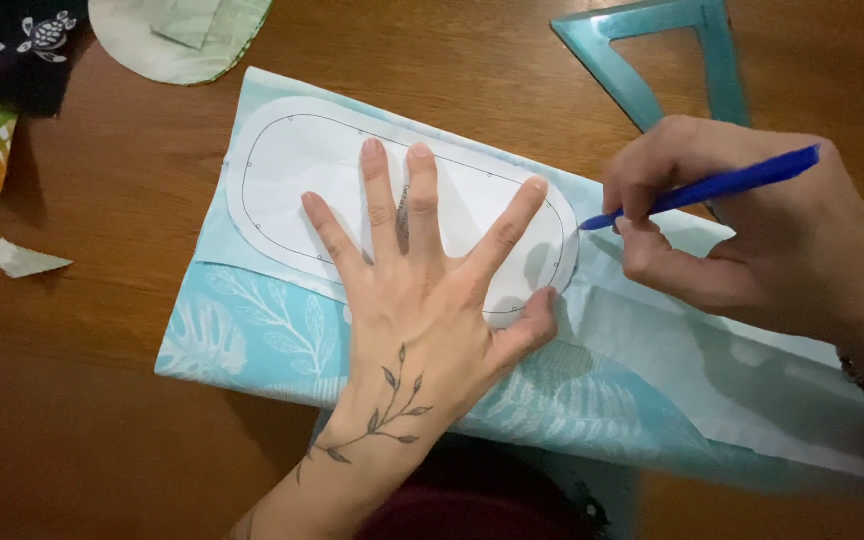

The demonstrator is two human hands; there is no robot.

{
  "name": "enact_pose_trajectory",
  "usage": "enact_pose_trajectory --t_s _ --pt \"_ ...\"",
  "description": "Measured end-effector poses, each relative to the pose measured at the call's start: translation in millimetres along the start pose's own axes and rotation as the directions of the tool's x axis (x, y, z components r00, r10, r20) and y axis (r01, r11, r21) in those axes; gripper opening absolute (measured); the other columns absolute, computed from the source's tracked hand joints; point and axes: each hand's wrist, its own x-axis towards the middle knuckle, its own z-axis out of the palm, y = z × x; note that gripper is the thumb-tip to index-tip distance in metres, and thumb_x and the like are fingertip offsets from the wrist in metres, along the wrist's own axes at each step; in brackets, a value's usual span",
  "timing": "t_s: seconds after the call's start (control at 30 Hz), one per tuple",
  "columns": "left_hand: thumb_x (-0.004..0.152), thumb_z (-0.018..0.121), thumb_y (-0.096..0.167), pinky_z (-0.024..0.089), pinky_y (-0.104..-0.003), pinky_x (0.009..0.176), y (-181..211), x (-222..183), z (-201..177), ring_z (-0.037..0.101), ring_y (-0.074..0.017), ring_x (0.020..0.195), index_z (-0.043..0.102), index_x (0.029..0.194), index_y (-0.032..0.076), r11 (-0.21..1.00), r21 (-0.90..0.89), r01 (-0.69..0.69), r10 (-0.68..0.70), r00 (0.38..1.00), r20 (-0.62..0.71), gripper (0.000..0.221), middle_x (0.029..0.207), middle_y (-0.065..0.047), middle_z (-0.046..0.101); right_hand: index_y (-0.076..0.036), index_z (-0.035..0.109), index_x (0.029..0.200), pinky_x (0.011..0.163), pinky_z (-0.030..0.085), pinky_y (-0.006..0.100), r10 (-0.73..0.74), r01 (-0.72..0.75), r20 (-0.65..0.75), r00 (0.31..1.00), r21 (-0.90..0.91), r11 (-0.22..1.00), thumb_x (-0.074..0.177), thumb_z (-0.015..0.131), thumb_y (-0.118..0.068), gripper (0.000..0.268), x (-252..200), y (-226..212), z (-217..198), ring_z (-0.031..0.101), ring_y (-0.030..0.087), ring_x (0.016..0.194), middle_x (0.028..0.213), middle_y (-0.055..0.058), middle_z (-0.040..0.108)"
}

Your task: Tracing a paper pattern onto fabric with a pen and then pinning the fabric layers together to prepare for cutting or sewing.

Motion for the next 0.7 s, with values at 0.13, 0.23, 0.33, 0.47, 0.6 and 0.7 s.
enact_pose_trajectory --t_s 0.13,0.23,0.33,0.47,0.6,0.7 --pt "0.094 0.059 0.073 0.022 -0.087 0.112 -0.6 -2.3 3.3 0.017 -0.0523 0.152 0.049 0.155 0.045 1.0 0.006 0.0 0.0 1.0 -0.004 0.069 0.162 -0.026 0.024 -0.01 0.066 0.095 0.066 0.046 0.024 -0.014 0.015 -0.014 1.0 0.023 1.0 0.084 0.067 0.003 0.017 -2.7 -5.0 1.8 0.06 0.011 0.07 0.081 -0.003 0.066" --pt "0.093 0.058 0.074 0.023 -0.087 0.112 -1.0 -2.0 3.3 0.016 -0.0516 0.152 0.046 0.156 0.046 1.0 0.014 -0.001 0.001 1.0 0.012 0.07 0.162 -0.025 0.025 -0.009 0.066 0.092 0.069 0.048 0.023 0.045 -0.045 0.007 0.999 0.078 0.996 0.083 0.068 0.001 0.014 -4.3 -7.3 2.5 0.061 0.011 0.07 0.082 -0.003 0.067" --pt "0.094 0.058 0.073 0.024 -0.087 0.112 -0.4 -2.3 3.8 0.017 -0.0515 0.152 0.048 0.156 0.046 1.0 0.01 0.003 -0.003 1.0 0.0 0.069 0.161 -0.025 0.026 -0.01 0.065 0.093 0.069 0.047 0.024 0.02 -0.019 -0.011 1.0 0.048 0.999 0.083 0.067 0.003 0.016 -4.9 -6.5 3.9 0.061 0.011 0.071 0.078 -0.004 0.066" --pt "0.093 0.058 0.07 0.022 -0.087 0.111 -0.3 -1.6 1.2 0.018 -0.052 0.151 0.049 0.155 0.045 1.0 -0.009 0.005 -0.005 1.0 0.009 0.068 0.16 -0.026 0.028 -0.009 0.064 0.085 0.069 0.049 0.025 0.013 -0.015 0.026 1.0 0.081 0.997 0.082 0.07 -0.002 0.009 -5.3 -6.6 3.2 0.062 0.013 0.072 0.083 0.0 0.067" --pt "0.095 0.05 0.07 0.023 -0.085 0.111 -0.2 -1.2 0.6 0.02 -0.0518 0.151 0.047 0.155 0.045 1.0 0.013 0.0 0.0 1.0 0.005 0.065 0.159 -0.027 0.034 -0.006 0.065 0.089 0.067 0.051 0.024 -0.055 0.053 0.013 0.998 0.098 0.994 0.084 0.068 0.002 0.01 -6.2 -5.5 5.2 0.063 0.014 0.07 0.083 0.0 0.067" --pt "0.094 0.054 0.069 0.022 -0.086 0.112 -0.3 -1.6 2.0 0.019 -0.0517 0.151 0.05 0.154 0.044 1.0 -0.009 0.001 -0.001 1.0 -0.004 0.065 0.16 -0.027 0.032 -0.007 0.066 0.09 0.067 0.05 0.024 -0.052 0.05 0.017 0.999 0.12 0.992 0.084 0.067 0.001 0.01 -7.1 -6.9 5.3 0.062 0.013 0.07 0.081 -0.001 0.066"
